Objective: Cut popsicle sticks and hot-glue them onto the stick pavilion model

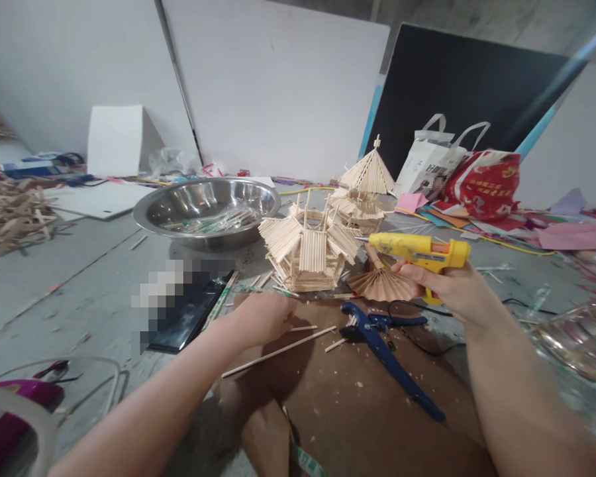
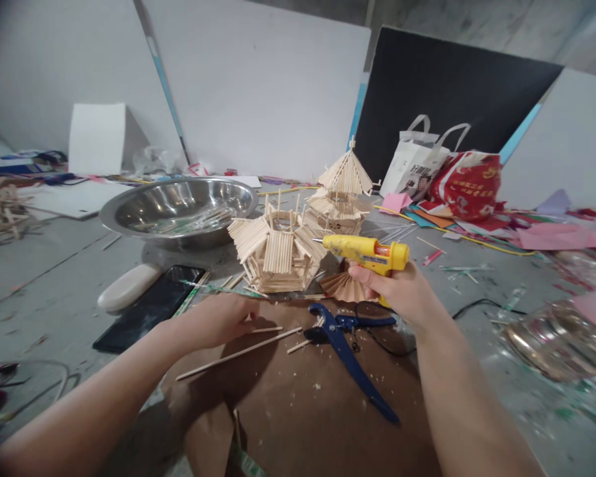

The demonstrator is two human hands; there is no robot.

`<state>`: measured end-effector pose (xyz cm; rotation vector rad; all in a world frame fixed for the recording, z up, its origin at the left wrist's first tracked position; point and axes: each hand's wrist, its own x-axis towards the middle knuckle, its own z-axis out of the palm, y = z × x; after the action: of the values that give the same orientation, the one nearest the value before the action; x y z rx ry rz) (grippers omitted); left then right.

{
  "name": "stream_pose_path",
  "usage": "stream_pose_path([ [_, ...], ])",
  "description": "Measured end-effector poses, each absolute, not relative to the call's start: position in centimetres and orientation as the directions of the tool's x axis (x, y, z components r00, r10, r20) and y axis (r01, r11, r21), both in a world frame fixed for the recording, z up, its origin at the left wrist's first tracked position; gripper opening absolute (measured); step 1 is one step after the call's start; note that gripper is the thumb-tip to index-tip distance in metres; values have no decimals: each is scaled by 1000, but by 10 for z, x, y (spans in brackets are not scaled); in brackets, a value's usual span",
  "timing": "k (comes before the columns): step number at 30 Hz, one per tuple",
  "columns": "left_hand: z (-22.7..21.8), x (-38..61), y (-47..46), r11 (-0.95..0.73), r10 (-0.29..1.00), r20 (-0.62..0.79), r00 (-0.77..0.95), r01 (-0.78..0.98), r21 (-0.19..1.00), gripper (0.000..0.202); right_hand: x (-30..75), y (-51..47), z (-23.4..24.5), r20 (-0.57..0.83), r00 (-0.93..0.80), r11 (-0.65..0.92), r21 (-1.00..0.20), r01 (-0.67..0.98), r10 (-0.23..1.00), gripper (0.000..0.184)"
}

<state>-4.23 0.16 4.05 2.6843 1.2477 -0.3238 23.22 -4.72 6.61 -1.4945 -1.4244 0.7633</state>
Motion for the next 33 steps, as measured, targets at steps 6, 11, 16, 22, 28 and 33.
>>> stream_pose_path([
  [6, 26, -47, 9, -611, 763, -270, 587, 791, -7, 19, 232, -47, 66, 151, 142, 81, -910, 406, 978, 25],
  [11, 11, -47, 12, -565, 792, -249, 557, 824, 45, 19, 231, -47, 66, 147, 157, 67, -902, 426, 977, 27],
  [16, 6, -48, 13, -599, 765, -262, 588, 799, 45, 17, 232, -47, 66, 148, 161, 67, -903, 425, 976, 26],
  [22, 20, -44, 7, -661, 720, -285, 633, 750, -2, 23, 234, -46, 63, 165, 142, 88, -895, 437, 976, 25],
  [28, 20, -41, 1, -661, 716, -291, 635, 751, 11, 22, 235, -45, 60, 169, 130, 100, -901, 422, 977, 24],
  [33, 22, -39, -2, -675, 708, -250, 660, 737, 35, 23, 236, -44, 60, 172, 146, 90, -891, 446, 974, 26],
])
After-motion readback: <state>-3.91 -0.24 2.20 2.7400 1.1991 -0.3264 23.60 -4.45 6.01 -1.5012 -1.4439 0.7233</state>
